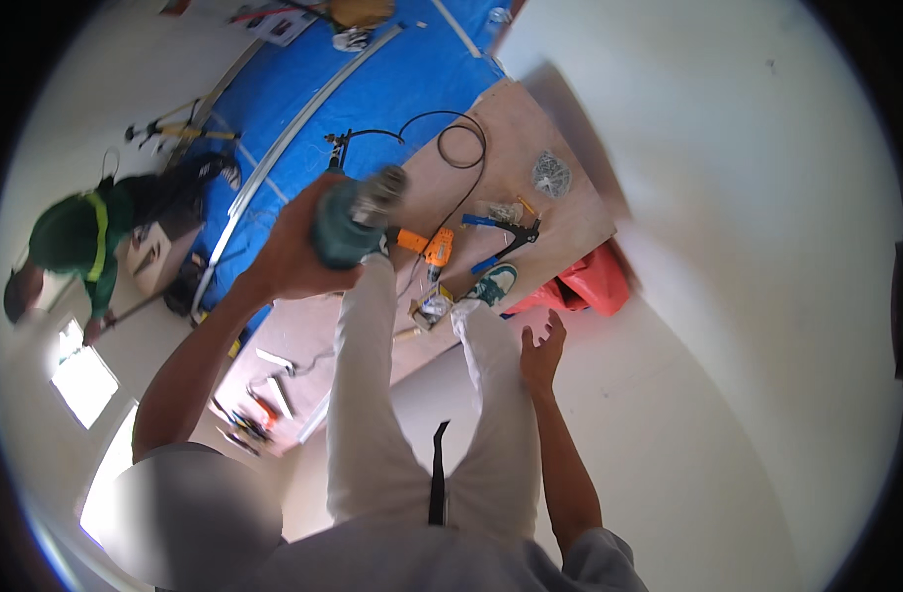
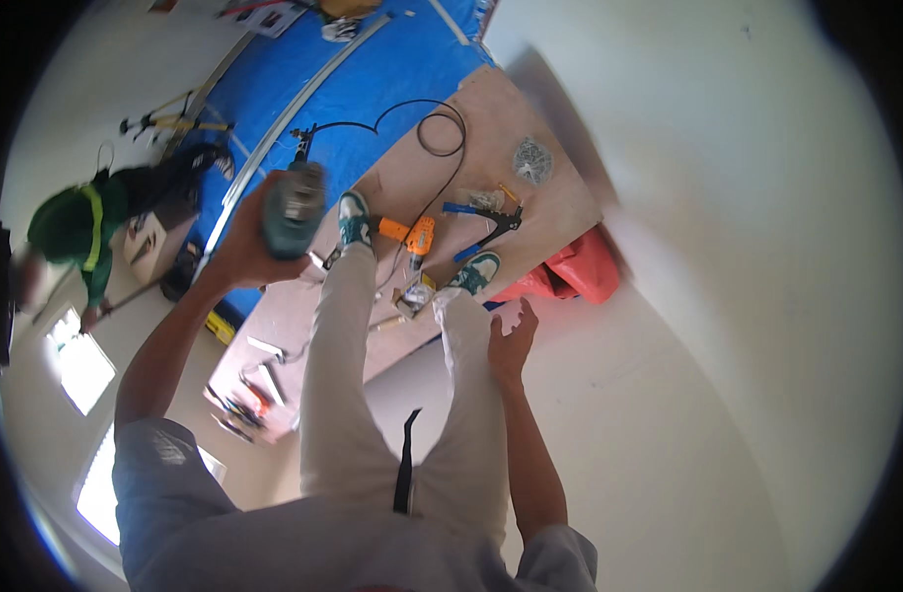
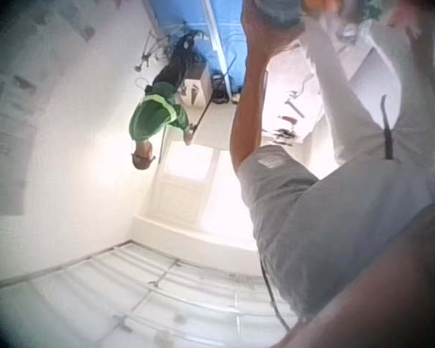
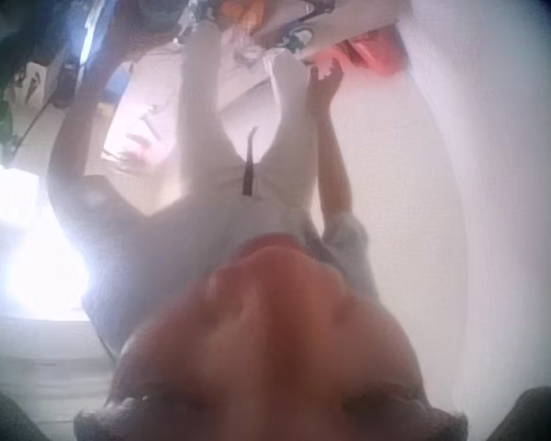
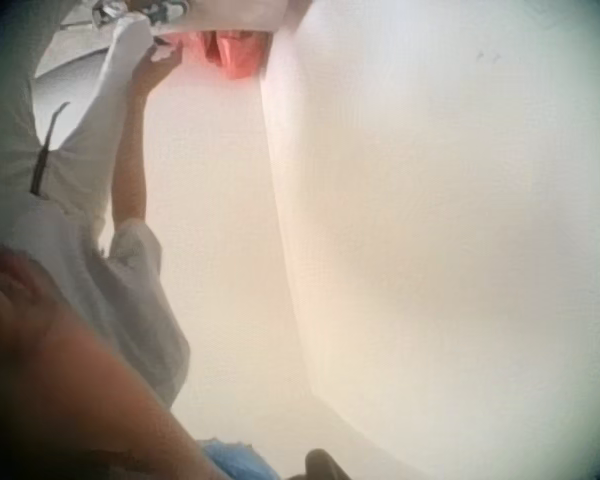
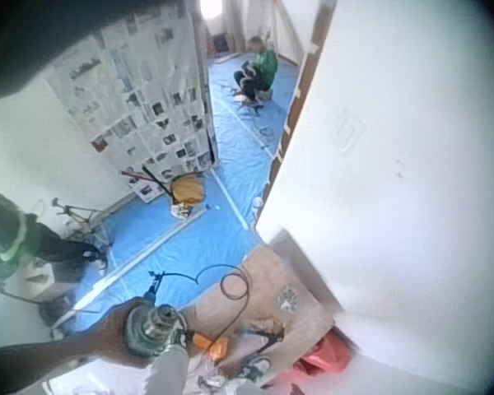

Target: The person uses a staple gun to attach a metal frame to the ceiling and then uses a power drill to secure a light fixture. The person works alongside another individual who also uses a drill.

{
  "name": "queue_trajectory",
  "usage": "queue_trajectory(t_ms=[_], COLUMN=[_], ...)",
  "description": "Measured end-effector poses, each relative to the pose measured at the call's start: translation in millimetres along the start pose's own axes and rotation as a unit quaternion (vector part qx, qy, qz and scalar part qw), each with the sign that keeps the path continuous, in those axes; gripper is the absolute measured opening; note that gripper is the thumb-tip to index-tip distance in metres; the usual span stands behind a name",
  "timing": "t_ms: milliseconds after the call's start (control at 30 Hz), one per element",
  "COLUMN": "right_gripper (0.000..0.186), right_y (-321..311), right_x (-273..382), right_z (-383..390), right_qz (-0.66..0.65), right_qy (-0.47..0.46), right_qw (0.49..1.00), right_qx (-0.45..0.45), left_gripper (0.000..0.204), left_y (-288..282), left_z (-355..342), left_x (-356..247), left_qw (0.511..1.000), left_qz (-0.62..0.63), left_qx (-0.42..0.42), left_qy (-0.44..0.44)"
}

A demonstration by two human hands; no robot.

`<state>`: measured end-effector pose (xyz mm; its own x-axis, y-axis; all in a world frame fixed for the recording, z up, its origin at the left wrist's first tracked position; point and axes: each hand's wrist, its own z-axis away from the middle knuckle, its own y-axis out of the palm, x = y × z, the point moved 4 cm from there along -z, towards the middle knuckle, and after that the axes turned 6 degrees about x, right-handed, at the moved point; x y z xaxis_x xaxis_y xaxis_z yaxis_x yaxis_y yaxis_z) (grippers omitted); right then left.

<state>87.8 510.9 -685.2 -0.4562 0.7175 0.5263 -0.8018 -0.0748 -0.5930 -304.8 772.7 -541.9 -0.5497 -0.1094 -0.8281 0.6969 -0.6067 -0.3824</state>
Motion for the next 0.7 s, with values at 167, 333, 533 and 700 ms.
queue_trajectory(t_ms=[167,333,533,700], right_gripper=[0.058,0.048,0.08,0.109], right_y=[-56,-114,-162,-164], right_x=[100,187,361,474], right_z=[71,152,355,505], right_qz=[0.028,0.145,0.154,0.12], right_qy=[-0.095,-0.296,-0.636,-0.77], right_qw=[0.992,0.942,0.756,0.603], right_qx=[0.082,0.07,0.025,-0.171], left_gripper=[0.084,0.107,0.1,0.089], left_y=[-89,-137,-184,-181], left_z=[195,357,453,512], left_x=[-101,-221,-349,-413], left_qw=[0.934,0.821,0.782,0.781], left_qz=[0.321,0.492,0.522,0.492], left_qx=[-0.143,-0.232,-0.159,-0.073], left_qy=[0.064,0.171,0.302,0.377])
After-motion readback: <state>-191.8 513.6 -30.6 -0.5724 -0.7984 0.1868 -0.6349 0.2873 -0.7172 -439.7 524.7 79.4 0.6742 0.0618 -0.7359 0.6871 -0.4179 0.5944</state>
